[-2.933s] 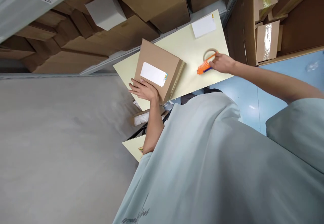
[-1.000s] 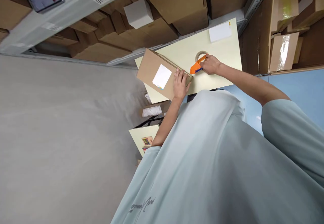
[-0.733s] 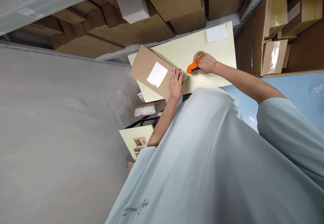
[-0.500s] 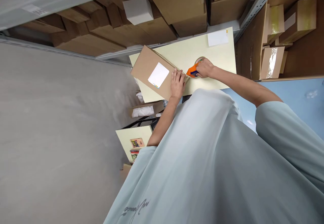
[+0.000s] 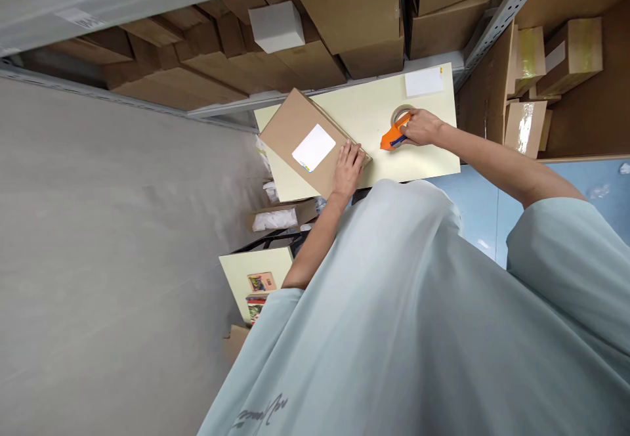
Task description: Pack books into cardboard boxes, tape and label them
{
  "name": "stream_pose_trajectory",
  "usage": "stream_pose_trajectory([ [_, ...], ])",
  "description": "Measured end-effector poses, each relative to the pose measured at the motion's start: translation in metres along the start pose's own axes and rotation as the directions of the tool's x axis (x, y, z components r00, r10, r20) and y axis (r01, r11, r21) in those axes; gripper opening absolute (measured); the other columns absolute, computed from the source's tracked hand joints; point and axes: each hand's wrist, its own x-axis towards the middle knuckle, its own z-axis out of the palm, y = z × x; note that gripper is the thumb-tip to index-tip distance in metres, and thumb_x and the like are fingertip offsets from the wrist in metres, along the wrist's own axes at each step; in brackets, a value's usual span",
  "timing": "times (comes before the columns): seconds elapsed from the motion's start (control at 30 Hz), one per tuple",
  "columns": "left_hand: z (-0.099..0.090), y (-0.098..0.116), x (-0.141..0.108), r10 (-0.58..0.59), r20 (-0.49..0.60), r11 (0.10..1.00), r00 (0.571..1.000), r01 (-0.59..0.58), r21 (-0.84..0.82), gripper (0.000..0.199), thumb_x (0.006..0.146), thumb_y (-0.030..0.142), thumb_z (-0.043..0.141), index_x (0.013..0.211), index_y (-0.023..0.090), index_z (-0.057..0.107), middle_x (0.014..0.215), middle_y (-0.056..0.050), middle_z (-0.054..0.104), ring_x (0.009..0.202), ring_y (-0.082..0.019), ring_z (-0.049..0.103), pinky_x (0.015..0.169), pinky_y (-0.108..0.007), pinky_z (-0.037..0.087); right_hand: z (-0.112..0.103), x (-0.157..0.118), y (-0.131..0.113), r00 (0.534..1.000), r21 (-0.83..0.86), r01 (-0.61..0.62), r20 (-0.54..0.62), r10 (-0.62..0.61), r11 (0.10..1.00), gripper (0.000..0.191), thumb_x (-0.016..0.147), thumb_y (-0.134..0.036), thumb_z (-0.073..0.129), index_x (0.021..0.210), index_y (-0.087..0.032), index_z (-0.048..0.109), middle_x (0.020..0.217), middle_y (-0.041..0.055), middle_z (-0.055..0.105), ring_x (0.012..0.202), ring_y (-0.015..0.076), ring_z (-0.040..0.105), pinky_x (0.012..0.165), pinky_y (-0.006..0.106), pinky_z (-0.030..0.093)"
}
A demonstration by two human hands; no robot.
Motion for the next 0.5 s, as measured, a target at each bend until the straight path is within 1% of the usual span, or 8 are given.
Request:
stream_pose_trajectory([
  [0.03,0.000,0.001,0.000,0.000,0.003,1.000,1.000,0.000,0.006,0.043,0.111,0.019,0.049,0.148,0.022,0.070,0.178,-0.015,0.059,0.185,-0.026,0.018,0.153,-0.062,0.013,-0.002,-0.001,0.000,1.000,-0.026,-0.012,0.015,0.012,1.000,0.081,0.128,-0.042,0.015,0.103,0.006,0.076,0.126,0.0367,0.082,0.134,0.0288,0.076,0.125,0.045,0.043],
  [0.1,0.001,0.004,0.000,-0.009,0.008,1.000,1.000,0.008,0.016,0.043,0.111,0.018,0.048,0.148,0.022,0.070,0.178,-0.016,0.058,0.185,-0.026,0.019,0.152,-0.062,0.012,-0.007,0.001,-0.009,0.998,-0.100,-0.029,0.049,0.034,0.995,0.070,0.127,-0.041,0.028,0.110,0.005,0.077,0.131,0.0346,0.082,0.133,0.0323,0.076,0.124,0.047,0.045],
  [0.17,0.000,0.006,0.001,-0.019,0.015,1.000,1.000,0.019,0.017,0.044,0.110,0.016,0.049,0.148,0.022,0.070,0.179,-0.016,0.058,0.184,-0.027,0.019,0.152,-0.062,0.012,-0.010,0.007,-0.028,0.995,-0.170,-0.047,0.083,0.062,0.984,0.052,0.122,-0.040,0.048,0.121,0.001,0.080,0.136,0.0304,0.082,0.131,0.0362,0.077,0.121,0.049,0.049],
  [0.23,-0.002,0.008,0.002,-0.017,0.017,1.000,1.000,0.016,0.026,0.046,0.110,0.014,0.048,0.150,0.021,0.069,0.179,-0.017,0.057,0.185,-0.027,0.017,0.152,-0.062,0.013,-0.011,0.015,-0.053,0.989,-0.206,-0.084,0.103,0.107,0.975,0.042,0.115,-0.038,0.062,0.129,-0.005,0.081,0.138,0.0262,0.083,0.129,0.0389,0.077,0.118,0.050,0.051],
  [0.3,-0.004,0.011,0.002,-0.003,0.011,0.999,1.000,0.003,0.048,0.048,0.108,0.010,0.048,0.152,0.018,0.067,0.180,-0.018,0.056,0.185,-0.028,0.016,0.152,-0.063,0.013,-0.011,0.023,-0.077,0.980,-0.191,-0.143,0.111,0.166,0.971,0.038,0.112,-0.036,0.064,0.130,-0.008,0.083,0.136,0.0244,0.084,0.129,0.0401,0.077,0.115,0.050,0.051],
  [0.37,-0.006,0.013,0.003,0.005,0.009,0.998,1.000,-0.006,0.067,0.051,0.107,0.007,0.048,0.154,0.016,0.066,0.180,-0.020,0.056,0.185,-0.029,0.017,0.152,-0.064,0.015,-0.011,0.028,-0.095,0.966,-0.151,-0.208,0.122,0.227,0.966,0.036,0.111,-0.033,0.064,0.130,-0.009,0.083,0.138,0.0251,0.083,0.132,0.0404,0.076,0.113,0.049,0.049],
  [0.43,-0.007,0.015,0.005,0.001,0.011,0.997,1.000,-0.002,0.073,0.052,0.106,0.006,0.049,0.154,0.015,0.065,0.179,-0.021,0.056,0.184,-0.031,0.019,0.152,-0.065,0.017,-0.012,0.029,-0.102,0.951,-0.114,-0.258,0.143,0.273,0.959,0.035,0.110,-0.031,0.065,0.132,-0.010,0.082,0.141,0.0264,0.081,0.134,0.0404,0.075,0.112,0.048,0.047],
  [0.5,-0.008,0.017,0.007,-0.006,0.013,0.997,1.000,0.005,0.073,0.050,0.108,0.006,0.046,0.153,0.015,0.066,0.179,-0.021,0.056,0.184,-0.031,0.019,0.152,-0.065,0.017,-0.014,0.027,-0.104,0.939,-0.109,-0.292,0.156,0.307,0.950,0.036,0.110,-0.031,0.063,0.134,-0.011,0.082,0.142,0.0270,0.081,0.133,0.0401,0.075,0.111,0.048,0.046],
])
